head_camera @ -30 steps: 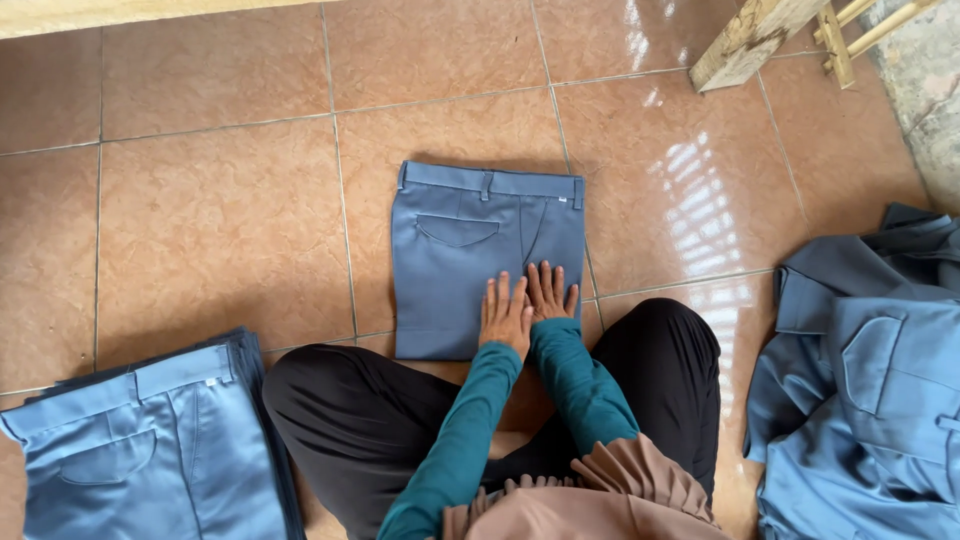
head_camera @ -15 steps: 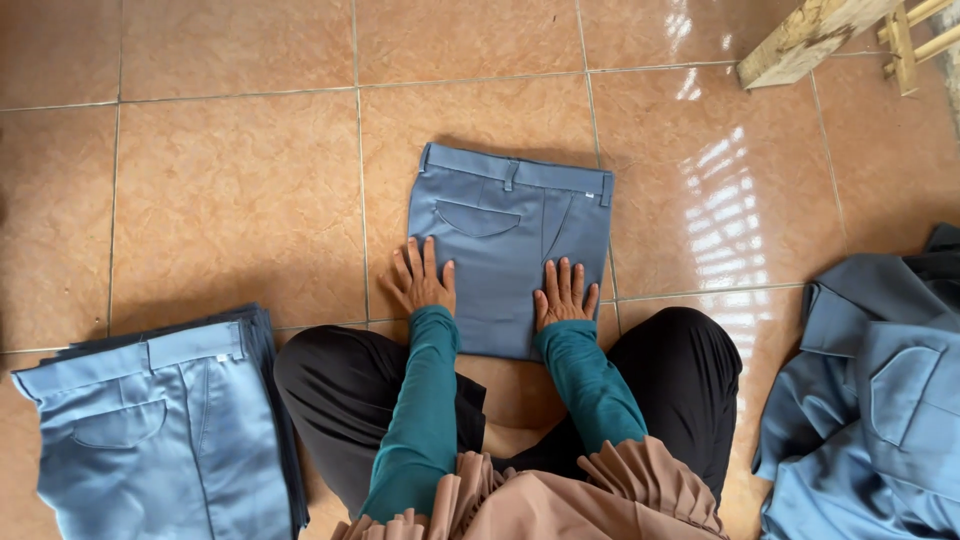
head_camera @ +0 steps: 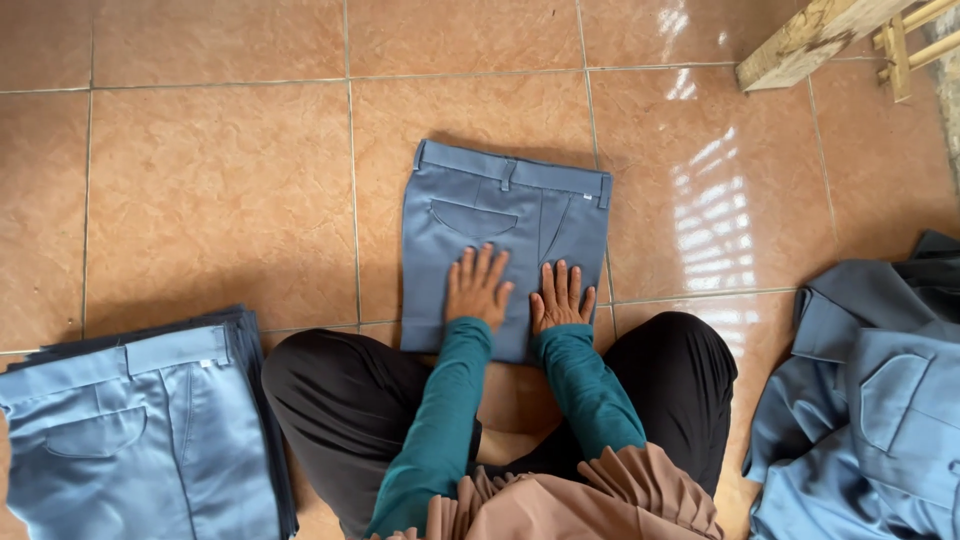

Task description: The person sits on a tiled floor and folds multiple pairs of light blue trousers by hand. Each pair is unfolded, aligned, and folded into a compact rectangle, then stacked on a growing pile to the left.

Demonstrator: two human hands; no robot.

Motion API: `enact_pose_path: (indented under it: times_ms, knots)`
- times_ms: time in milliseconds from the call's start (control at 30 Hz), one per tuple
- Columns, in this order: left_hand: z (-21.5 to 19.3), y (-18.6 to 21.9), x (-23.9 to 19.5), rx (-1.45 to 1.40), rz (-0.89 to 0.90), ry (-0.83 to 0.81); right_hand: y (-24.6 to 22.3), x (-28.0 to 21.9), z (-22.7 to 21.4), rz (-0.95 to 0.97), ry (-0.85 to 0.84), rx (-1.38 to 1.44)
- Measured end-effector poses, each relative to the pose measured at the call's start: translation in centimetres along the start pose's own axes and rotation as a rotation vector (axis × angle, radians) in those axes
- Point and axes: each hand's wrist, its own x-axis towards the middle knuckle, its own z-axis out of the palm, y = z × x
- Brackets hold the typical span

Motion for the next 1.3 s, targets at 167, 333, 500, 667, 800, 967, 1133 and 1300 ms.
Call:
enact_pose_path:
  times_ms: [167,333,500,667,800,967,1133,1300]
  knots:
    - [-2.1,-6.8,1.5,0.193,-0.165,0.158,-0.4,-0.4,-0.7,0.019,-0.025,0.012]
    - [-3.4,-5.8,3.3,0.297,-0.369,0.236,0.1,0.8,-0.3,-0.014,0.001,0.038]
    - [-4.1,1.1,6.6,0.113,-0.113,0.258,-1.7,5.2,-2.0,-0.033,0.167,0.076]
    - [0.0,1.5,8.7,0.003,-0.042,-0.046,-1.7,10.7,-2.3,-0.045,0.108,0.057]
    - [-1.9,0.3,9.2,-0.023,-0.014,-0.313,-2.0,10.2,-3.6,-0.053,0.092,0.044]
    - [-1.7,-0.9,9.1,0.015,-0.033,-0.347,-2.1,10.1,-4.0,-0.055,0.084,0.057]
    - [-2.9,-4.3,7.7,0.075,-0.136,-0.281,-2.2,10.1,-4.1,-0.069,0.080,0.057]
    - [-2.7,-7.6,6.0,0.117,-0.320,-0.130,-2.2,9.9,-4.4,-0.070,0.111,0.069]
